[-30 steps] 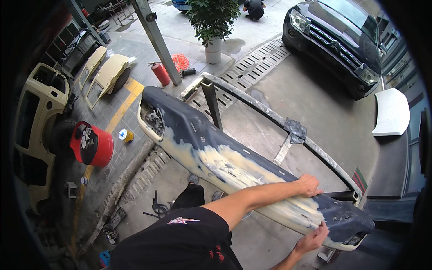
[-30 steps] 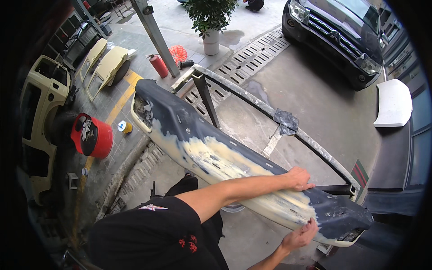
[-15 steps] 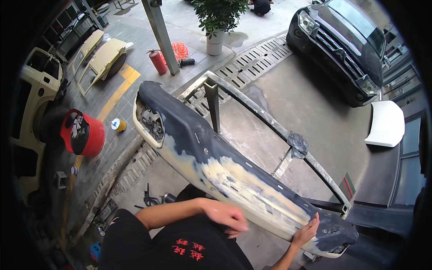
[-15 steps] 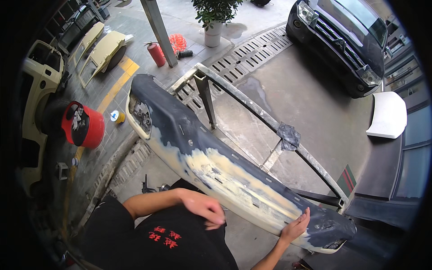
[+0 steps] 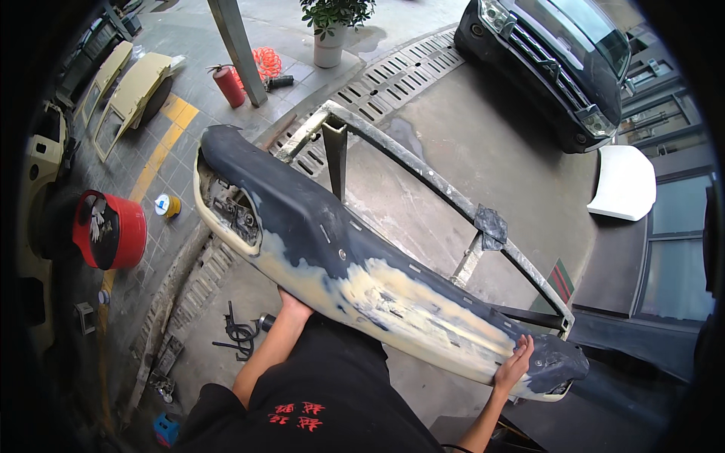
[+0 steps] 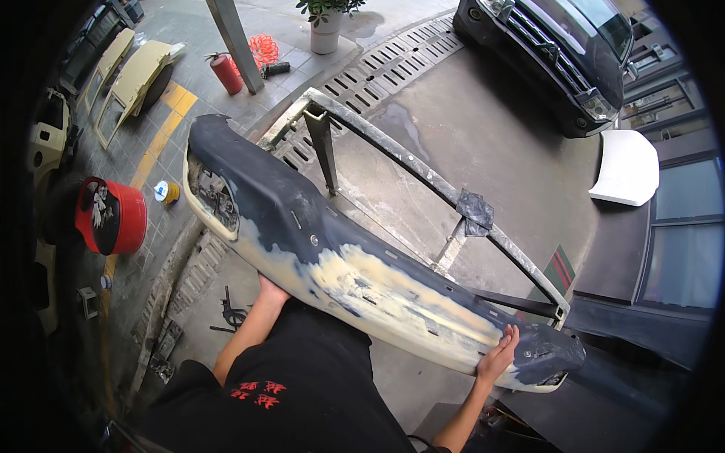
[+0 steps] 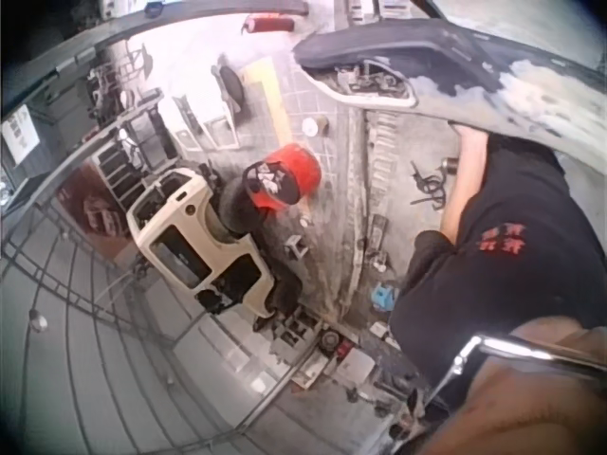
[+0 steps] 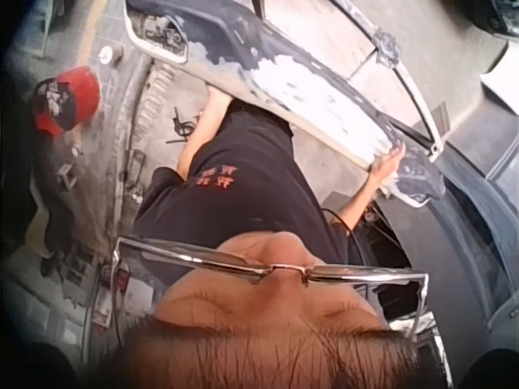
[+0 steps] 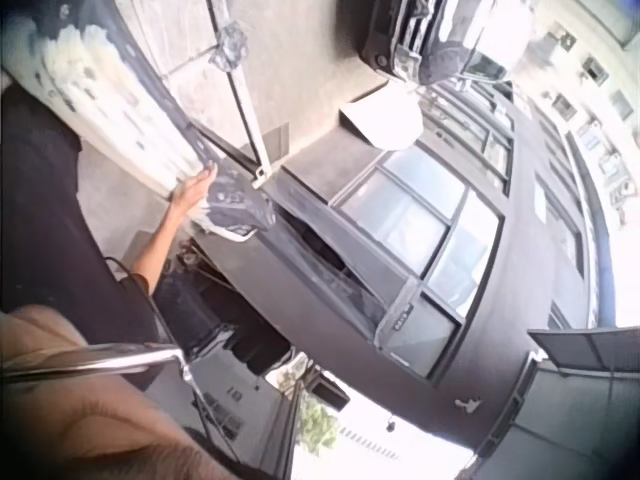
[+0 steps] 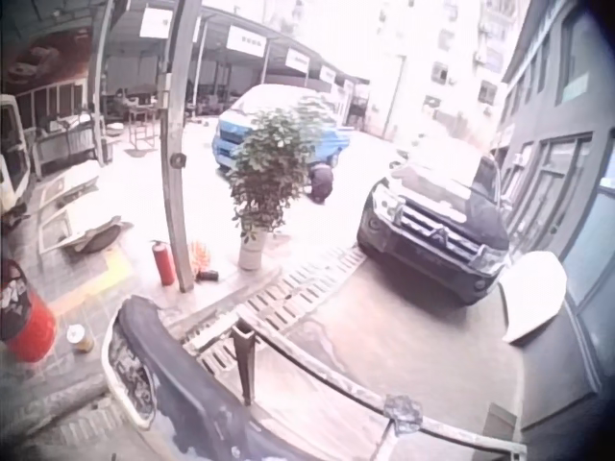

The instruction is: The person uses a small metal tool to scrape and smooth the surface of a car bumper mounted on a stand. They work along the edges and around fastener holes, then rotate the bumper to access different areas.

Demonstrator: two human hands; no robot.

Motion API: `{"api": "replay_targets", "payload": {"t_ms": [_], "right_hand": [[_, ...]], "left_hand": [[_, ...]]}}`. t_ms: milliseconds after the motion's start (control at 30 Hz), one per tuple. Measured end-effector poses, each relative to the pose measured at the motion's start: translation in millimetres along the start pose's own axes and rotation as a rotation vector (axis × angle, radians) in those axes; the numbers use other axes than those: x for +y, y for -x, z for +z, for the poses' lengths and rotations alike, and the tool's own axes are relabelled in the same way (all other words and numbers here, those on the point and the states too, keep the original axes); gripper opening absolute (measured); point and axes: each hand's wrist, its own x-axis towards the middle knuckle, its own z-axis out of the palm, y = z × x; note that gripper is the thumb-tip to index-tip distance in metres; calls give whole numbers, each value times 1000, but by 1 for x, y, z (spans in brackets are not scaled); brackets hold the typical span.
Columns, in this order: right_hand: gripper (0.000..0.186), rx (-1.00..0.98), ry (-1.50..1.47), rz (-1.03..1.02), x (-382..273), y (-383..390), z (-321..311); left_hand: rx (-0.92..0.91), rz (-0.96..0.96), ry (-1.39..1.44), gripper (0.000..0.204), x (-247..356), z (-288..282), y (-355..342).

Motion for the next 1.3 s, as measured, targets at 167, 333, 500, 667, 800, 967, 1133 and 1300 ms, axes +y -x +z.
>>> {"api": "replay_targets", "payload": {"t_ms": [167, 333, 500, 667, 800, 967, 1133, 1300], "right_hand": [[34, -141, 157, -198, -7, -22, 3], [27, -453, 394, -500, -10, -70, 40], [51, -717, 522, -250, 11, -128, 53], [58, -732, 541, -228, 26, -124, 55], [58, -801, 598, -206, 19, -131, 59], [59, -811, 582, -226, 18, -130, 53], [57, -813, 588, -218, 15, -142, 49], [55, -758, 545, -236, 13, -149, 59]], "left_hand": [[256, 66, -8, 41, 9, 35, 11], [315, 103, -69, 36, 12, 45, 17], [226, 275, -105, 47, 5, 80, 26], [330, 461, -315, 65, -16, 102, 38], [299, 418, -308, 68, -16, 100, 36], [297, 410, -350, 68, -16, 105, 37], [331, 424, -394, 68, -20, 123, 34], [341, 449, -427, 67, -25, 141, 48]]}}
